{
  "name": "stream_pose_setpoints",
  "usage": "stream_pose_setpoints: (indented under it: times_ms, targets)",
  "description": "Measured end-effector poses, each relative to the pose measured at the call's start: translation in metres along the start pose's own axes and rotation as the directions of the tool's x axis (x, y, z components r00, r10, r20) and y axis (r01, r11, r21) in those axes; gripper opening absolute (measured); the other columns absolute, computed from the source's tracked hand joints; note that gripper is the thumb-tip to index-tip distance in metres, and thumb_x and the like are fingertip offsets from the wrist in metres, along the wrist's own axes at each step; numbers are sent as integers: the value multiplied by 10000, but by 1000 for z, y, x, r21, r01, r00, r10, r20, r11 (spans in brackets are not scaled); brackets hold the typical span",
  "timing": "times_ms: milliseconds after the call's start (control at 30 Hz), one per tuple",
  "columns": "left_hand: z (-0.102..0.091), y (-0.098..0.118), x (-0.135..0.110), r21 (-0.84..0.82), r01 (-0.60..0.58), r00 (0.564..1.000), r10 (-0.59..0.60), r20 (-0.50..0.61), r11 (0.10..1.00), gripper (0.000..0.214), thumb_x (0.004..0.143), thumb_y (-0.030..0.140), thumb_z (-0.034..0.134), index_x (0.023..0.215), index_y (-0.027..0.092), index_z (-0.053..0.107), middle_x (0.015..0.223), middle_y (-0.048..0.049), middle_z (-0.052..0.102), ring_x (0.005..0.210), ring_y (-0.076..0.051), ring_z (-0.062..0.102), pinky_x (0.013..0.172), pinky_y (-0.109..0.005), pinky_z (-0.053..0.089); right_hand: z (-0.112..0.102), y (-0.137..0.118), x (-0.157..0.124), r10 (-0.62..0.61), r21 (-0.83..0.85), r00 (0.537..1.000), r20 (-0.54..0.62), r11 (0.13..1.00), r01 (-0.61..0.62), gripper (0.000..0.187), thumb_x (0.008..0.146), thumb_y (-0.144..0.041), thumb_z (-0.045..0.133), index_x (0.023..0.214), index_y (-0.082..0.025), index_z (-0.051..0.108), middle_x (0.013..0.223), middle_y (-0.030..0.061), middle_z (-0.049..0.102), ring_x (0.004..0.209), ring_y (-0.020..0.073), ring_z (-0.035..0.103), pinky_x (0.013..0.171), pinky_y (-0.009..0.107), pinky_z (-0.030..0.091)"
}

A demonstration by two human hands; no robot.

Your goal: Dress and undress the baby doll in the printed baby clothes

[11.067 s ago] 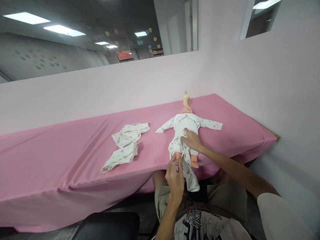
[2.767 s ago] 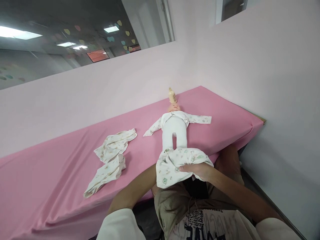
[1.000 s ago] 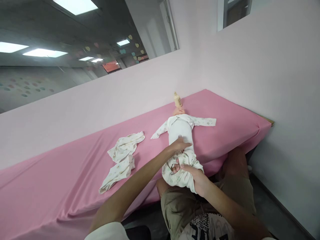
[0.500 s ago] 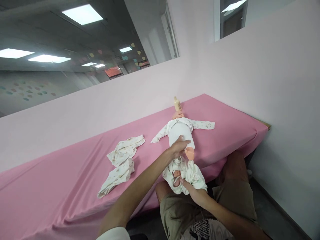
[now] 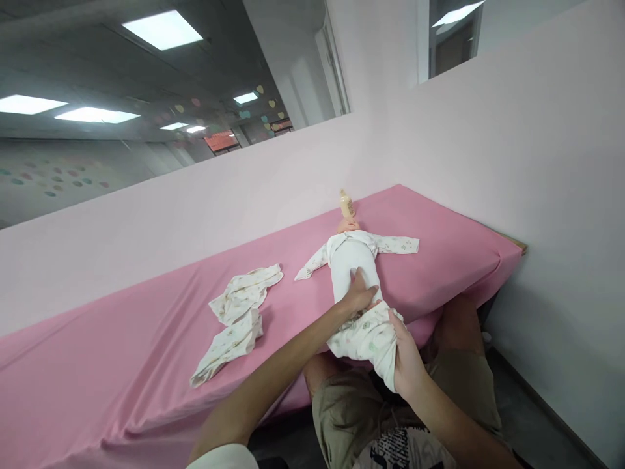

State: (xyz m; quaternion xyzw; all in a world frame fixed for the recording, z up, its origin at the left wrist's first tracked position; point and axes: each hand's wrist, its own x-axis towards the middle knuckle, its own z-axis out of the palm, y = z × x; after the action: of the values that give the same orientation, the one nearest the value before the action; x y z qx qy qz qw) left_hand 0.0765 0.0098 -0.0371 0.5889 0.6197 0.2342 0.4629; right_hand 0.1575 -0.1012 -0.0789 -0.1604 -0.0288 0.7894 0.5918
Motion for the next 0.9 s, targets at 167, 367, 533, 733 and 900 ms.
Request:
stream_pose_setpoints:
  times_ms: [167,367,533,733,900]
  targets:
    - [-3,8,-9,70,5,1000,-4,-9,998,892,822,340,611,1523,118,106,1583,-185,147,1433,-297,248,1089,-358,366,17,0,10,-52,-22,998,-41,998,51,359,765,-424,718,1080,-266,645,951,24,730,898,207,691,761,346,581]
    - [-9,-6,-65,203,-226,970,200,139,953,733,856,529,536,1461,170,332,1524,-148,335,1422,-315,283,1164,-436,256,18,-2,14,-64,-17,996,-64,998,63,378,760,-445,729,1080,-269,635,1006,4,724,842,170,689,712,290,573]
    - [-9,-18,-105,421,-365,927,281,249,830,719,847,360,553,1499,215,288,1538,-124,316,1458,-323,180,1182,-504,193,16,-1,10,4,-67,999,-47,998,-8,440,806,-560,639,1095,-228,638,947,43,728,808,181,692,669,290,567]
    - [10,-19,-104,762,-350,917,364,161,545,694,823,187,513,1485,173,306,1518,-170,325,1335,-358,407,1041,-477,407,14,0,10,-27,-121,998,-54,992,21,378,781,-564,668,979,-242,660,942,16,721,892,186,680,719,279,568]
    - [14,-15,-98,896,-335,901,377,215,290,410,891,107,376,1269,116,536,1298,-201,525,993,-302,623,744,-411,527,4,4,20,-37,-134,999,-32,990,32,374,766,-464,725,1044,-230,635,1033,12,704,944,171,665,729,258,565]
